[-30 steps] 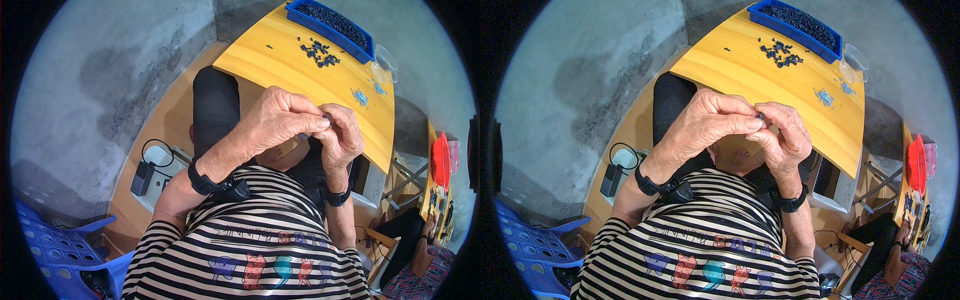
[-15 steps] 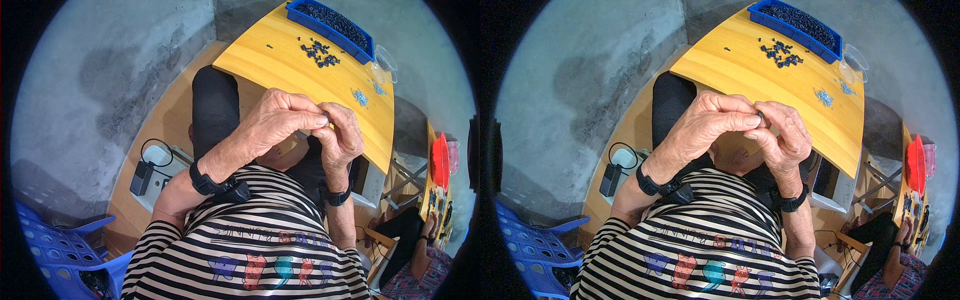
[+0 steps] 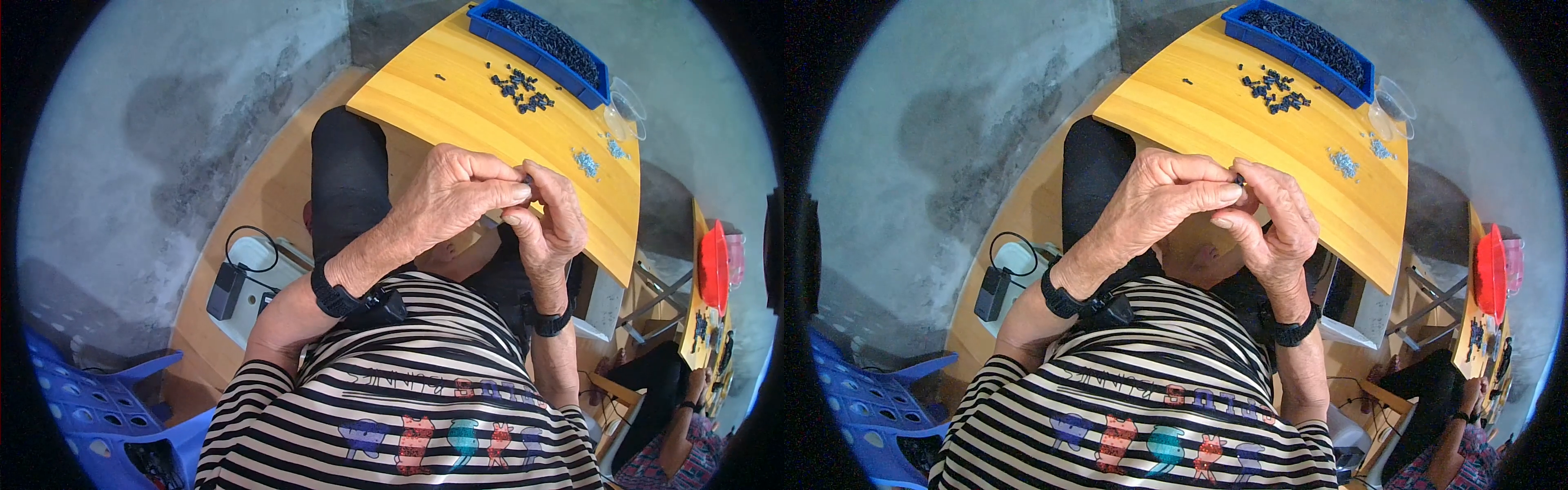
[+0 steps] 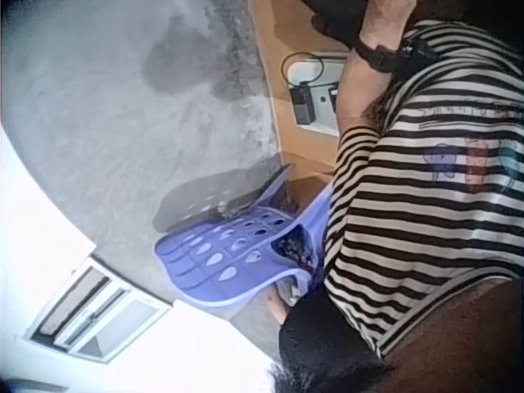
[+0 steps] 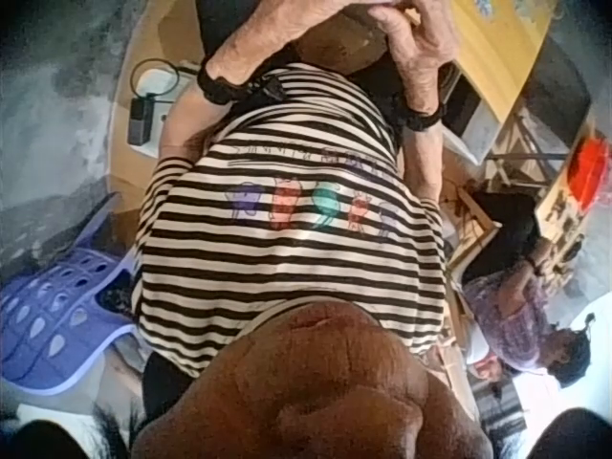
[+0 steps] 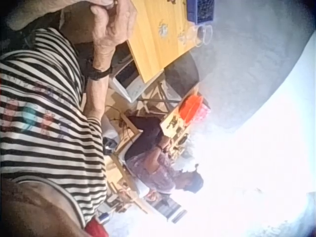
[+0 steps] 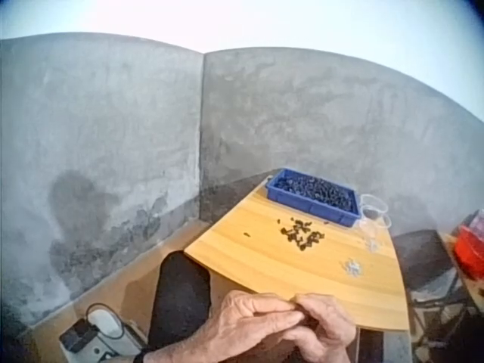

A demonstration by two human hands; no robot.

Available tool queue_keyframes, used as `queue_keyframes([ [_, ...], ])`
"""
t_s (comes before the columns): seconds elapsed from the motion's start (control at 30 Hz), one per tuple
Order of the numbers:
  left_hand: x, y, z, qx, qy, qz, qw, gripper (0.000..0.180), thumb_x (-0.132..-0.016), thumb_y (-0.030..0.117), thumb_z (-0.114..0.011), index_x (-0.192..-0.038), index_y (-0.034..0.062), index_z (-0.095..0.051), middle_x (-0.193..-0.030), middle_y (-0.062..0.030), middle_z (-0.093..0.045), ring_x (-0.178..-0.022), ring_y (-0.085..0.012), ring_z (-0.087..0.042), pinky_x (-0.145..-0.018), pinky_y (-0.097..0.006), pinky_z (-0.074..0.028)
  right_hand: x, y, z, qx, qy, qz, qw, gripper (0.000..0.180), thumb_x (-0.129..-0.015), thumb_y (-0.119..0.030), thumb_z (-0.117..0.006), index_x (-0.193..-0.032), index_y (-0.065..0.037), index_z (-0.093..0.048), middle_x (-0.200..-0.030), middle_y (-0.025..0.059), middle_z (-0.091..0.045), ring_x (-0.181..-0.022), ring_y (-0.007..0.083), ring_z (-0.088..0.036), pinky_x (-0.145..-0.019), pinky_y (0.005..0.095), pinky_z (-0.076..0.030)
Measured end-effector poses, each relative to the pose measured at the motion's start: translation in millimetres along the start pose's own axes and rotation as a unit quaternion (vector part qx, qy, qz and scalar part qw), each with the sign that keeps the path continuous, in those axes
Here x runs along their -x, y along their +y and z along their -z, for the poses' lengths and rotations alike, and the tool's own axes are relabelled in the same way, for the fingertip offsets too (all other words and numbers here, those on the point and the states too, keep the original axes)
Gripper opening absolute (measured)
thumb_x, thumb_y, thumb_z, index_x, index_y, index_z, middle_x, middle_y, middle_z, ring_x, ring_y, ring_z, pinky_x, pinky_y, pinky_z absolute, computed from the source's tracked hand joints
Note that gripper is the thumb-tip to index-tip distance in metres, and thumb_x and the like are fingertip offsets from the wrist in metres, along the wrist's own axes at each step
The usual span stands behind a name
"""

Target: The person picks up a black plastic piece and a silver metal piece by hand, fits the metal piece into the plastic piece, and places the assembled unit on the table.

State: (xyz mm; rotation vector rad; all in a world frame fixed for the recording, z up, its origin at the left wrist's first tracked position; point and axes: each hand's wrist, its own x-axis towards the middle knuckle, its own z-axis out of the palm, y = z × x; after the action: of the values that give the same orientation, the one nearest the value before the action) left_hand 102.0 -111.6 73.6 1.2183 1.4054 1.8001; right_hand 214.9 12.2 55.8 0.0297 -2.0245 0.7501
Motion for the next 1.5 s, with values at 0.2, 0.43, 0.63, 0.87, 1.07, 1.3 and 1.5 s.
queue_keyframes([
  [0.2,-0.6,1.6,0.9,-0.022,0.014,-0.003,1.000,0.012,-0.083,0.010,-0.065,-0.085,-0.0015,-0.069,-0.075,-0.0033,-0.066,-0.072,-0.0069,-0.059,-0.065,-0.021,-0.047,1.9,-0.2,0.3,-0.016,-0.021,-0.028,0.999,0.060,-0.065,-0.026,-0.080,-0.115,-0.001,-0.059,-0.096,0.0110,-0.065,-0.076,0.0178,-0.062,-0.066,0.0263,-0.050],
  [0.43,0.4,-3.8,4.3,-0.100,0.020,-0.032,0.994,0.012,-0.083,0.009,-0.065,-0.083,-0.0026,-0.067,-0.072,-0.0052,-0.064,-0.069,-0.0071,-0.059,-0.061,-0.022,-0.045,-16.0,-10.5,11.8,0.089,-0.097,-0.018,0.991,0.066,-0.064,-0.033,-0.081,-0.115,0.000,-0.056,-0.094,0.0111,-0.064,-0.069,0.0183,-0.061,-0.060,0.0278,-0.050],
  [0.63,-2.3,-6.9,-2.3,-0.239,0.024,-0.127,0.963,0.006,-0.076,0.004,-0.065,-0.079,-0.0013,-0.066,-0.069,-0.0080,-0.062,-0.066,-0.0159,-0.060,-0.061,-0.026,-0.047,-30.3,-17.7,21.1,0.219,-0.230,-0.015,0.948,0.027,-0.068,-0.014,-0.072,-0.087,-0.001,-0.058,-0.077,0.0138,-0.062,-0.068,0.0285,-0.062,-0.059,0.0361,-0.050],
  [0.87,-2.4,-21.9,-4.0,-0.377,0.044,-0.158,0.912,0.008,-0.074,0.008,-0.061,-0.073,0.0024,-0.066,-0.069,-0.0079,-0.062,-0.072,-0.0246,-0.061,-0.089,-0.043,-0.043,-25.6,-7.6,13.2,0.308,-0.269,0.055,0.911,0.018,-0.069,-0.016,-0.065,-0.069,-0.004,-0.052,-0.060,0.0118,-0.057,-0.058,0.0289,-0.059,-0.054,0.0381,-0.048],
  [1.07,-4.2,-34.0,-3.2,-0.385,0.031,-0.144,0.911,0.010,-0.074,0.007,-0.058,-0.071,0.0020,-0.065,-0.069,-0.0081,-0.062,-0.070,-0.0252,-0.060,-0.091,-0.044,-0.041,-21.7,2.4,10.5,0.334,-0.305,0.089,0.887,0.021,-0.068,-0.020,-0.067,-0.068,-0.004,-0.054,-0.060,0.0118,-0.058,-0.057,0.0270,-0.060,-0.053,0.0366,-0.048],
  [1.3,-9.0,-48.1,-1.8,-0.406,0.024,-0.130,0.904,0.010,-0.071,0.008,-0.057,-0.069,0.0022,-0.065,-0.066,-0.0083,-0.061,-0.070,-0.0264,-0.059,-0.091,-0.045,-0.040,-8.0,22.4,-1.6,0.351,-0.338,0.026,0.873,0.017,-0.066,-0.017,-0.064,-0.065,-0.004,-0.054,-0.061,0.0133,-0.058,-0.058,0.0303,-0.059,-0.055,0.0388,-0.048],
  [1.5,-30.2,-57.7,4.1,-0.438,0.010,-0.125,0.890,0.011,-0.067,0.010,-0.057,-0.061,0.0015,-0.062,-0.062,-0.0094,-0.059,-0.065,-0.0279,-0.058,-0.075,-0.042,-0.043,-15.4,40.7,-6.5,0.338,-0.302,0.036,0.891,0.017,-0.066,-0.018,-0.063,-0.064,-0.004,-0.053,-0.058,0.0137,-0.057,-0.055,0.0317,-0.059,-0.053,0.0393,-0.048],
])
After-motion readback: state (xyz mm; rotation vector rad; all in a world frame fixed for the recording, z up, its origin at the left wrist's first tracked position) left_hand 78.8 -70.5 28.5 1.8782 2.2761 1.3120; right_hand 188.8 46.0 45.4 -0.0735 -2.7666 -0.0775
